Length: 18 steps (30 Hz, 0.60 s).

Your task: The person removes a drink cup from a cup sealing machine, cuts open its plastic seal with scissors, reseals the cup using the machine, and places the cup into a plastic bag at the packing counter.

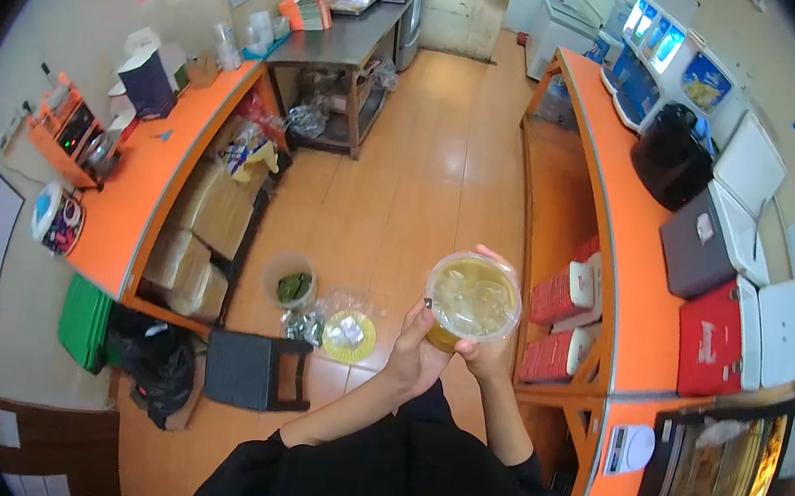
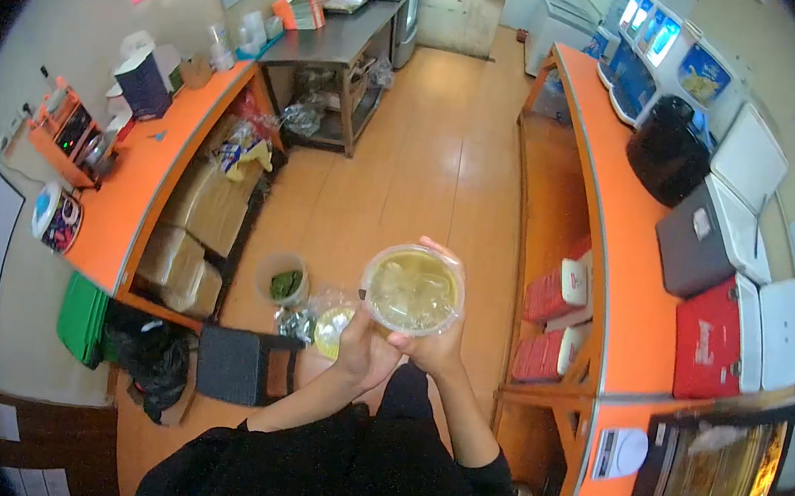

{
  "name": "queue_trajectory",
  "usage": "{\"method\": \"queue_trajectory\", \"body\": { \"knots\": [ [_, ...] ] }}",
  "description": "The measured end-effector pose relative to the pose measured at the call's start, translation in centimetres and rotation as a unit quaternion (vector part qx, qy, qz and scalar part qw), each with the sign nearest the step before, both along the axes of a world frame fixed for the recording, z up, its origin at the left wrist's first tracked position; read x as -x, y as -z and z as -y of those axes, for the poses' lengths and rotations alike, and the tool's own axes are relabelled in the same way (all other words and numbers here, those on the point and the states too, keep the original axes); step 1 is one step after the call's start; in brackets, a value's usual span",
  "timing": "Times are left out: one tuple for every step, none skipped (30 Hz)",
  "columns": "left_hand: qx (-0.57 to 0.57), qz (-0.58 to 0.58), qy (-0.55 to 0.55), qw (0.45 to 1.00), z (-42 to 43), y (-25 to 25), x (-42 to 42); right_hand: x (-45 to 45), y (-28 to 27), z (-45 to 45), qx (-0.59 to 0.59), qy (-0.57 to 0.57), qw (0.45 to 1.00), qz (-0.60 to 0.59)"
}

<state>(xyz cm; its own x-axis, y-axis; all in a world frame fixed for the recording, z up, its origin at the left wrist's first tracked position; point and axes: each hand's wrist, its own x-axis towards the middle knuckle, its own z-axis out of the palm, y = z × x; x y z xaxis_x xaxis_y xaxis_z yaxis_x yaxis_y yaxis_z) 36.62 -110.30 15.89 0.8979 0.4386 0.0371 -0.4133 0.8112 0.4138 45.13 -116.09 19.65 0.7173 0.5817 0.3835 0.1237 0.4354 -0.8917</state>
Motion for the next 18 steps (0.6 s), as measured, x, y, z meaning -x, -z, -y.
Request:
{"method": "queue_trajectory", "body": {
  "knots": [
    [-0.011, 0.005, 0.014, 1.000, -2.4, 0.7, -2.6, -2.7, 0.5, -2.2, -0.003, -0.006, 1.000, 0.000],
    [-0.014, 0.005, 0.001, 1.000, -4.7, 1.6, -5.1, -5.6, 1.0, -4.5, 0.006, -0.022, 1.000, 0.004],
    [-0.012, 0.009, -0.001, 1.000, -7.0, 2.6, -7.8, -8.5, 1.5, -6.9, 0.013, -0.045, 0.999, 0.010],
    [-0.012, 0.015, -0.007, 1.000, -9.5, 3.2, -10.5, -11.3, 1.8, -9.7, 0.009, -0.070, 0.997, 0.013],
    [-0.022, 0.026, -0.017, 0.999, -12.2, 3.6, -13.2, -14.3, 2.0, -12.6, 0.009, -0.111, 0.994, 0.004],
    [-0.024, 0.030, -0.048, 0.998, -14.8, 4.1, -15.6, -17.2, 2.0, -15.4, 0.013, -0.154, 0.988, -0.005],
    [-0.024, 0.029, -0.064, 0.997, -17.5, 4.4, -18.2, -20.5, 2.1, -18.7, 0.026, -0.179, 0.983, 0.031],
    [-0.029, 0.028, -0.077, 0.996, -20.5, 4.3, -20.9, -23.3, 1.5, -22.3, 0.021, -0.206, 0.978, 0.039],
    [-0.033, 0.029, -0.100, 0.994, -23.1, 3.9, -22.8, -25.7, 1.0, -25.5, 0.031, -0.244, 0.969, 0.030],
    [-0.060, 0.016, -0.129, 0.990, -25.7, 3.5, -24.3, -27.6, 0.5, -28.9, 0.040, -0.281, 0.959, 0.019],
    [-0.088, 0.001, -0.157, 0.984, -28.7, 2.9, -25.7, -29.5, -0.1, -32.5, 0.034, -0.302, 0.953, 0.019],
    [-0.091, -0.005, -0.177, 0.980, -31.4, 2.5, -26.7, -31.0, -0.5, -35.9, 0.044, -0.353, 0.934, 0.027],
    [-0.075, -0.018, -0.225, 0.971, -33.7, 2.5, -27.5, -32.3, -0.6, -39.1, 0.059, -0.403, 0.913, 0.033],
    [-0.057, -0.029, -0.272, 0.960, -36.0, 2.5, -28.3, -33.3, -0.5, -42.4, 0.063, -0.422, 0.904, 0.031],
    [-0.053, -0.030, -0.291, 0.955, -38.5, 2.1, -29.1, -34.1, -0.1, -45.9, 0.059, -0.472, 0.879, 0.027],
    [-0.054, -0.037, -0.338, 0.939, -41.2, 1.5, -29.7, -34.7, 0.0, -49.3, 0.054, -0.518, 0.854, 0.022],
    [-0.056, -0.045, -0.382, 0.921, -44.1, 1.3, -30.1, -35.5, -0.2, -52.5, 0.005, -0.560, 0.825, 0.076],
    [-0.052, -0.044, -0.392, 0.918, -47.0, 1.9, -30.5, -36.2, 0.3, -55.7, 0.007, -0.569, 0.819, 0.076]
  ]
}}
